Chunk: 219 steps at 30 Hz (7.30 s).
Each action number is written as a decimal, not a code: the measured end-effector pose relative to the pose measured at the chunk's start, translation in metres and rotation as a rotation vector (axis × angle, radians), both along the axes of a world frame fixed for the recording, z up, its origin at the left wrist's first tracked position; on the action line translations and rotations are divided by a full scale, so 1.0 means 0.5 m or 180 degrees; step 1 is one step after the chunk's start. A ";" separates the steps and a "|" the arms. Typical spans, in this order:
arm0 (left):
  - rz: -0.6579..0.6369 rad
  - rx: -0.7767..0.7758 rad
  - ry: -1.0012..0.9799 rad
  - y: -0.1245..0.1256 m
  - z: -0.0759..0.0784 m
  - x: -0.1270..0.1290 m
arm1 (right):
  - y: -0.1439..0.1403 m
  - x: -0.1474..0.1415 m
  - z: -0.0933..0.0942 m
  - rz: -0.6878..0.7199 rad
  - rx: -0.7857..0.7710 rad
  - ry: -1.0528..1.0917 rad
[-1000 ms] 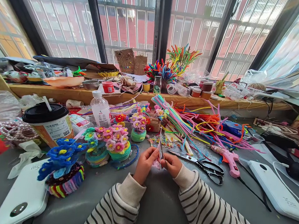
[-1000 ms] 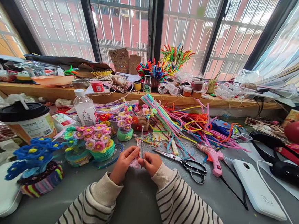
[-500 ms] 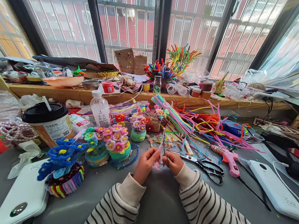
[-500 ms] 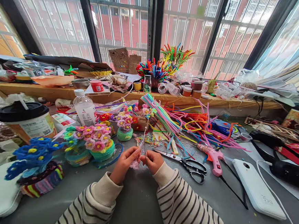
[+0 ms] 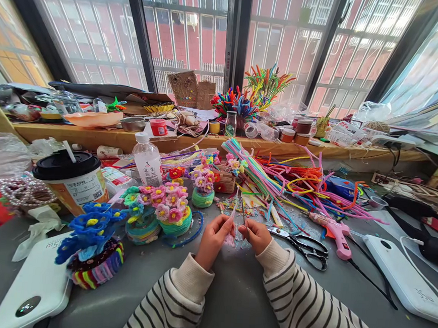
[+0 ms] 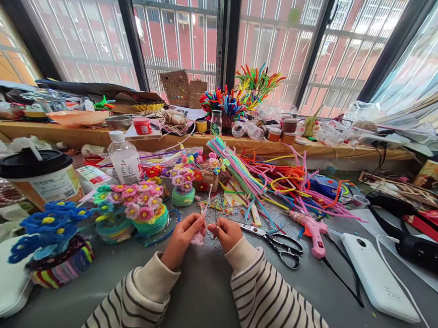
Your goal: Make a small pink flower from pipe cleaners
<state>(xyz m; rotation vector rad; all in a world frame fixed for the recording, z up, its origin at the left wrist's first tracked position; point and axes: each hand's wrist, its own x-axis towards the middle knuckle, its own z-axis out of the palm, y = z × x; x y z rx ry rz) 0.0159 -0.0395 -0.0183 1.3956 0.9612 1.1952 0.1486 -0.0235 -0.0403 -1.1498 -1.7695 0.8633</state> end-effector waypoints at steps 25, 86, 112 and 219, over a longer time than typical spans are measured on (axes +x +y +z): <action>0.1346 0.0215 -0.0293 0.009 -0.013 -0.008 | 0.008 0.007 -0.001 0.1648 -0.3166 0.2617; 0.0356 -0.0394 -0.0588 0.005 -0.007 0.003 | 0.005 -0.011 -0.013 0.0406 -0.1721 0.1295; 0.0385 -0.0098 -0.1062 0.005 -0.002 0.002 | -0.012 -0.012 -0.009 0.0870 -0.0016 -0.0622; -0.0182 0.0028 -0.0153 0.000 -0.009 -0.001 | -0.016 -0.002 0.012 0.2037 -0.2371 0.1224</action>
